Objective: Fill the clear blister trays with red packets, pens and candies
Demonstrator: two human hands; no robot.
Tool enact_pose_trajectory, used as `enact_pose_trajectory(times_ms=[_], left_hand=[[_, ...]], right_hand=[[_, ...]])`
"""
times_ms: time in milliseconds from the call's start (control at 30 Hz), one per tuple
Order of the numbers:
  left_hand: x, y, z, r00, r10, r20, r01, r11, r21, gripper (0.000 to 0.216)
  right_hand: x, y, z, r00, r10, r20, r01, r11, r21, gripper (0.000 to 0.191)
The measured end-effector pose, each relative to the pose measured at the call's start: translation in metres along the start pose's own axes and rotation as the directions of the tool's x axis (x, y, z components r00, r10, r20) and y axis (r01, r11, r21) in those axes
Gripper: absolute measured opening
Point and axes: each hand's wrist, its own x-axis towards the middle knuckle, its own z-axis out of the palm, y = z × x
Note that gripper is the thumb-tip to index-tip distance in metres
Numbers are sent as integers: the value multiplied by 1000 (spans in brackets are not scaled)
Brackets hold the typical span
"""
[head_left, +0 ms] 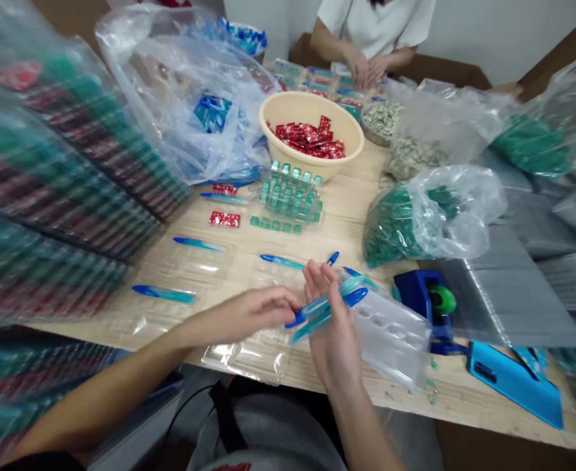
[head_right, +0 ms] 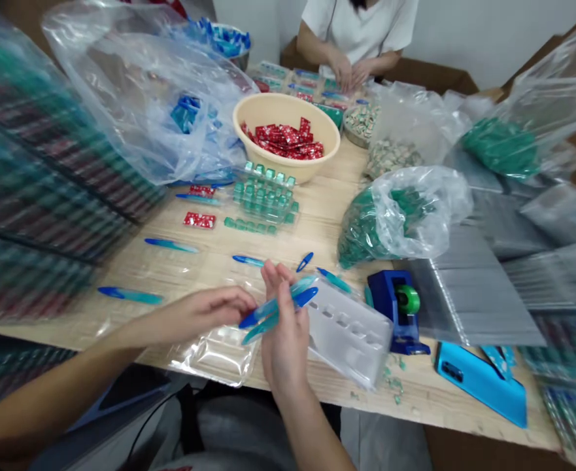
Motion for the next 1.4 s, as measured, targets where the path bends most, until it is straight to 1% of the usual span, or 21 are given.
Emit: enact_pose_trajectory(times_ms=[33, 100, 167, 233, 267, 333, 400, 467, 567, 633, 700, 800, 967, 1033, 1100, 1133, 1200, 1233, 1267, 1300, 1400], left_hand=[[2, 4, 12, 999, -11, 43, 12, 1000, -25, 25], [10, 9, 27, 997, -9, 80, 13, 998, -55, 23], [20, 12, 31, 993, 3, 114, 12, 992, -129, 22], [33, 14, 28, 992, 17, 128, 10, 979, -206, 24], [41, 16, 25, 993, 23, 112, 4, 973, -230, 26], [62, 22, 19, 1000, 11, 19, -5, 963, -269, 27], [89, 28, 15, 996, -35, -78, 10, 952, -306, 24], [118, 31, 12, 986, -98, -136, 48, 942, -333, 21], [156, 32, 14, 975, -167, -147, 107, 931, -348, 19], [171, 28, 17, 969, -212, -130, 154, 923, -354, 20], [178, 24, 19, 963, -245, -112, 190, 913, -361, 17], [175, 19, 20, 953, -284, -103, 227, 899, -375, 6], [156, 21, 17, 930, -354, -103, 299, 888, -348, 48], [147, 29, 14, 927, -361, -105, 311, 893, -325, 51], [137, 42, 4, 932, -338, -127, 300, 921, -250, 41], [133, 50, -5, 942, -299, -152, 274, 948, -162, 34], [122, 67, -32, 958, -177, -224, 201, 976, 87, 26], [117, 75, -48, 959, -111, -263, 169, 963, 210, 24], [110, 82, -67, 949, -54, -309, 151, 943, 297, 23], [103, 88, -87, 932, -14, -362, 146, 929, 340, 22], [81, 95, -142, 847, 69, -528, 162, 912, 378, 25]], right_hand=[[-1, 3, -1, 1000, -22, 13, 23, 998, -65, 41], [-3, 5, -7, 996, -66, 54, 77, 971, -224, 45], [-5, 4, -17, 993, -81, 86, 104, 943, -316, 51], [-7, 0, -28, 994, -59, 90, 85, 943, -321, 58], [-9, -2, -34, 995, -50, 86, 74, 948, -310, 61], [-14, -4, -44, 994, -56, 90, 80, 953, -293, 61], [-22, -5, -53, 992, -74, 98, 99, 957, -273, 57], [-32, -7, -60, 989, -49, 138, 83, 962, -261, 51], [-47, -10, -64, 986, 9, 169, 37, 963, -268, 46], [-55, -11, -63, 989, 18, 145, 24, 959, -283, 45], [-61, -10, -60, 991, 41, 126, -1, 954, -301, 44], [-66, -6, -57, 985, 98, 144, -50, 953, -300, 45], [-67, 1, -61, 970, 147, 194, -78, 942, -326, 47], [-67, 3, -65, 961, 164, 222, -79, 934, -349, 45], [-67, 5, -68, 956, 166, 241, -67, 926, -372, 43], [-68, 6, -71, 956, 163, 244, -58, 919, -389, 42], [-68, 8, -77, 955, 161, 247, -37, 897, -441, 40], [-69, 9, -80, 954, 164, 252, -26, 880, -474, 39], [-69, 9, -84, 951, 170, 259, -15, 861, -508, 38], [-68, 10, -88, 947, 177, 268, -5, 843, -538, 37], [-67, 12, -99, 942, 194, 273, 4, 808, -589, 35]])
